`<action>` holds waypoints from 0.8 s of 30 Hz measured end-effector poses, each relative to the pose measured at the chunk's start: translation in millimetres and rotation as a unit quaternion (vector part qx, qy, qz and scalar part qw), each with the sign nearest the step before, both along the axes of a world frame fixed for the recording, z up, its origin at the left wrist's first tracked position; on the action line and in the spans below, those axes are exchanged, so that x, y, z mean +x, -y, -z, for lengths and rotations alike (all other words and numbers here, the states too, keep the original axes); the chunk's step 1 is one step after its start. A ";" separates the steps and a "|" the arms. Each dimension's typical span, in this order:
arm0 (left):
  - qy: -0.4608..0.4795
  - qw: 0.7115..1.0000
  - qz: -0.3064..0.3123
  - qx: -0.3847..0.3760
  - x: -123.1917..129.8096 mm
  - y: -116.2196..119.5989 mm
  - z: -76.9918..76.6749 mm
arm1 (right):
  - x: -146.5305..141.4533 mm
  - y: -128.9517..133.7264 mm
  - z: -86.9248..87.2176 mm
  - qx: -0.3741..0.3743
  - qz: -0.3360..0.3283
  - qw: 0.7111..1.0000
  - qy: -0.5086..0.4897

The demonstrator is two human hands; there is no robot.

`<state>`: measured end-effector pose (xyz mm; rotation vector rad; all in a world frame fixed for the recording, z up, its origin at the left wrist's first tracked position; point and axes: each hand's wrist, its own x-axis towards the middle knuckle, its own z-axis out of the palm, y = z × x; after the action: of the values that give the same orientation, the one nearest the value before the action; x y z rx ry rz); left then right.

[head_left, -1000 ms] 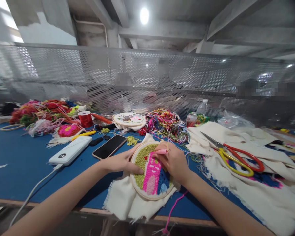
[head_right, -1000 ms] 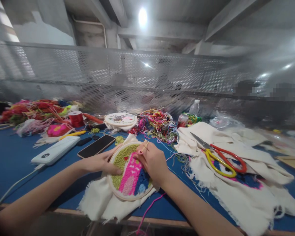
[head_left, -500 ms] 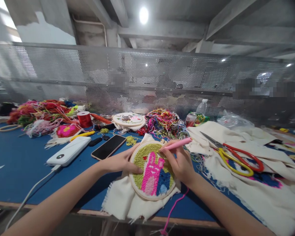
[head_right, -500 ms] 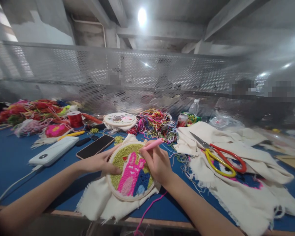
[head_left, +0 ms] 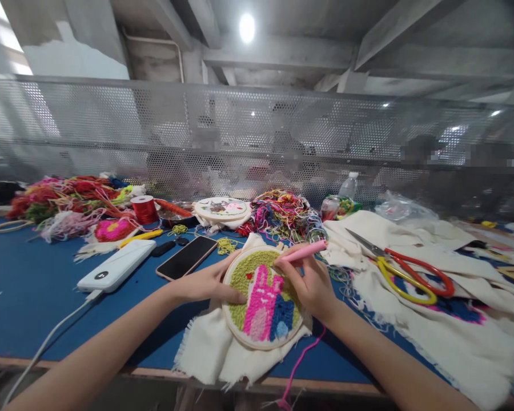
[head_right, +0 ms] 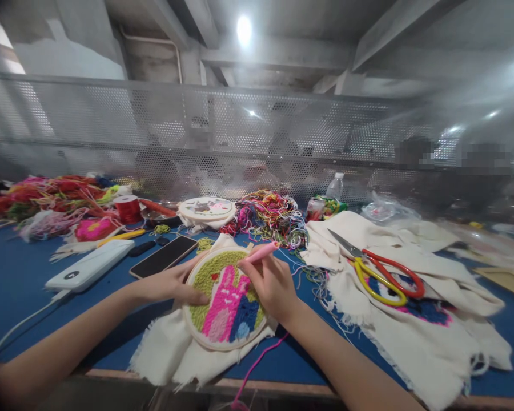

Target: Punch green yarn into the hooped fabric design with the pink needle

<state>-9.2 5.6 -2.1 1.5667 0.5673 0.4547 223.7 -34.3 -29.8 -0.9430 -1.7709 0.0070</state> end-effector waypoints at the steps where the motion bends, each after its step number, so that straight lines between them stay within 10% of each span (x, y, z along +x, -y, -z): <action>1: 0.000 1.000 0.001 -0.003 0.0 -0.1 0.4 | -1.2 -0.2 -0.3 0.010 0.002 1.000 0.014; 10: 0.012 0.999 0.006 -0.033 4.8 3.8 -1.4 | -12.5 -8.7 -0.1 -0.015 0.029 0.995 0.094; 24: -0.011 0.976 -0.109 -0.186 16.1 -17.7 16.2 | -9.7 -13.6 3.0 -0.191 -0.138 0.971 0.038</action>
<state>6.9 23.2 -18.2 1.1576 0.7967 0.4659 214.1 -20.6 -32.7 -0.9663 -1.9998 0.5110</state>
